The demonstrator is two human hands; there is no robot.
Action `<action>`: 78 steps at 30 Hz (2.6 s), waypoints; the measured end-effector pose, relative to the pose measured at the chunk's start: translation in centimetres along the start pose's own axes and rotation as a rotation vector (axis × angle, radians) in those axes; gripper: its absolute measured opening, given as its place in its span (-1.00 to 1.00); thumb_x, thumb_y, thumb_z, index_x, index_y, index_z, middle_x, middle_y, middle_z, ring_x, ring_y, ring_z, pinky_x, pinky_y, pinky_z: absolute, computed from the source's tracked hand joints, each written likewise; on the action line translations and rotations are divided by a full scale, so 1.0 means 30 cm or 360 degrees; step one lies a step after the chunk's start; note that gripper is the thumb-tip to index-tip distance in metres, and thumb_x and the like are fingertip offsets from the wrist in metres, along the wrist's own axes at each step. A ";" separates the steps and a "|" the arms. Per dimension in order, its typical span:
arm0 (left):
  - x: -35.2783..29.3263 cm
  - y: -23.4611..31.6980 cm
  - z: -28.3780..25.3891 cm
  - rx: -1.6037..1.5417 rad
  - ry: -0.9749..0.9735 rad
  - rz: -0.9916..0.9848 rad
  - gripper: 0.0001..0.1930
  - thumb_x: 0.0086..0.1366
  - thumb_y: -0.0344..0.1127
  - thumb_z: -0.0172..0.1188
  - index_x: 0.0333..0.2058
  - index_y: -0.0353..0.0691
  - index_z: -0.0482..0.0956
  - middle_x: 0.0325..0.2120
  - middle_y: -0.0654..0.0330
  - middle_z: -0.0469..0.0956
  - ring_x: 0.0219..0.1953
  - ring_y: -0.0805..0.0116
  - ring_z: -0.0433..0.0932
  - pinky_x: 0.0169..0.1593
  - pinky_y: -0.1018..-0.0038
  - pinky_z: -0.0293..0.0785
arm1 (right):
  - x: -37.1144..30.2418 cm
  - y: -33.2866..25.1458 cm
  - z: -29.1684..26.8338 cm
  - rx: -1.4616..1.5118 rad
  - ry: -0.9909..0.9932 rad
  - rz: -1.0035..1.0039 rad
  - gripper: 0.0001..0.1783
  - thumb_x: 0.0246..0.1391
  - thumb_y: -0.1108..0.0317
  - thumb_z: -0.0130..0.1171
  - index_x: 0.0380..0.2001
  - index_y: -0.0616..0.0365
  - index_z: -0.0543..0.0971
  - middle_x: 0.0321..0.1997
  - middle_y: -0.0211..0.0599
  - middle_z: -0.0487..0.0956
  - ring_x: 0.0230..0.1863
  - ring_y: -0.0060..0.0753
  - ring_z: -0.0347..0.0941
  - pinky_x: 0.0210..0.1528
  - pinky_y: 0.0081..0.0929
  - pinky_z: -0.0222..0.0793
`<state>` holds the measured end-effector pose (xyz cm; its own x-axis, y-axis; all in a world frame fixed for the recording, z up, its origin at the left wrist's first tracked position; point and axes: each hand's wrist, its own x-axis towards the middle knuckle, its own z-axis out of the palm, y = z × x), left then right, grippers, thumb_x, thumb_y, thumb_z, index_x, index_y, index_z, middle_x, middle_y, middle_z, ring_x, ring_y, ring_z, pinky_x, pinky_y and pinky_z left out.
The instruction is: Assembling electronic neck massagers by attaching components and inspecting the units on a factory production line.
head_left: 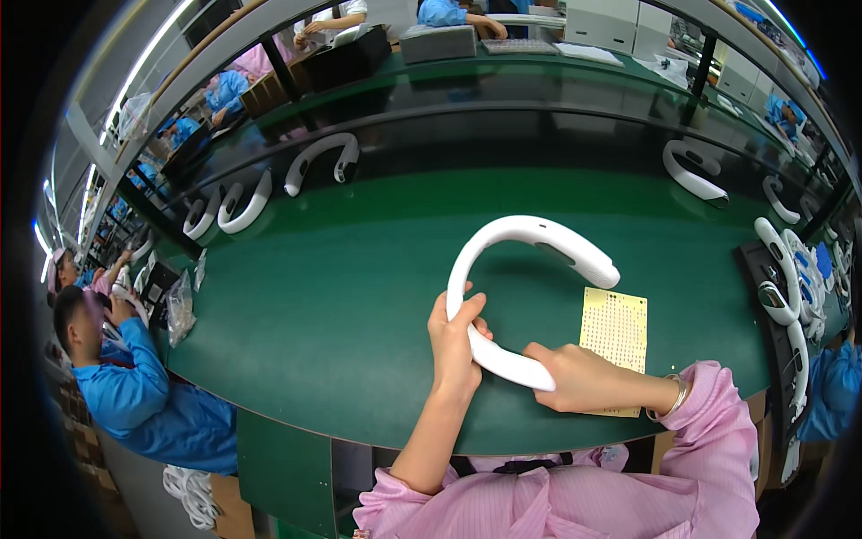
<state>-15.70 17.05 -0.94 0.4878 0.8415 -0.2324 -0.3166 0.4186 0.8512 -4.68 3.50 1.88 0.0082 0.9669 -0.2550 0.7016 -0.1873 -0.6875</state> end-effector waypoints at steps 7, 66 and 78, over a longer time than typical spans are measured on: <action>0.038 0.023 0.011 -0.0036 -0.0058 0.0164 -0.58 -0.03 -0.46 0.01 -0.12 -0.44 0.37 -0.63 0.24 0.31 -0.71 0.54 0.30 -0.64 0.60 0.30 | 0.017 -0.031 0.071 -0.0405 0.0390 0.0007 -0.60 -0.20 0.45 0.21 -0.25 0.31 0.32 -0.45 0.09 0.52 -0.48 0.14 0.52 -0.45 -0.09 0.46; -0.146 0.223 -0.291 -0.0433 -0.1466 -0.0115 -0.31 0.26 -0.02 0.04 0.15 -0.48 0.13 0.17 -0.16 0.18 0.05 -0.08 0.40 0.09 0.10 0.37 | 0.028 -0.033 -0.040 0.2174 0.0893 -0.0456 -0.37 0.05 0.24 0.10 0.13 0.27 0.15 -0.52 -0.33 0.42 -0.62 -0.49 0.39 -0.57 -0.49 0.36; -0.171 0.161 -0.236 -0.0763 -0.1252 -0.0237 -0.52 0.37 -0.06 -0.28 0.01 -0.37 0.28 -0.47 0.08 0.44 -0.55 0.22 0.45 -0.50 0.30 0.44 | -0.075 -0.034 0.046 0.1858 0.0761 -0.0067 -0.38 0.06 0.21 0.09 0.13 0.29 0.21 -0.51 -0.34 0.44 -0.65 -0.55 0.38 -0.59 -0.59 0.34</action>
<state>-25.48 17.17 1.02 0.9055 0.3678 0.2116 -0.4232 0.7473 0.5124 -6.41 1.26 2.22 0.4288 0.8961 -0.1150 -0.3361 0.0401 -0.9410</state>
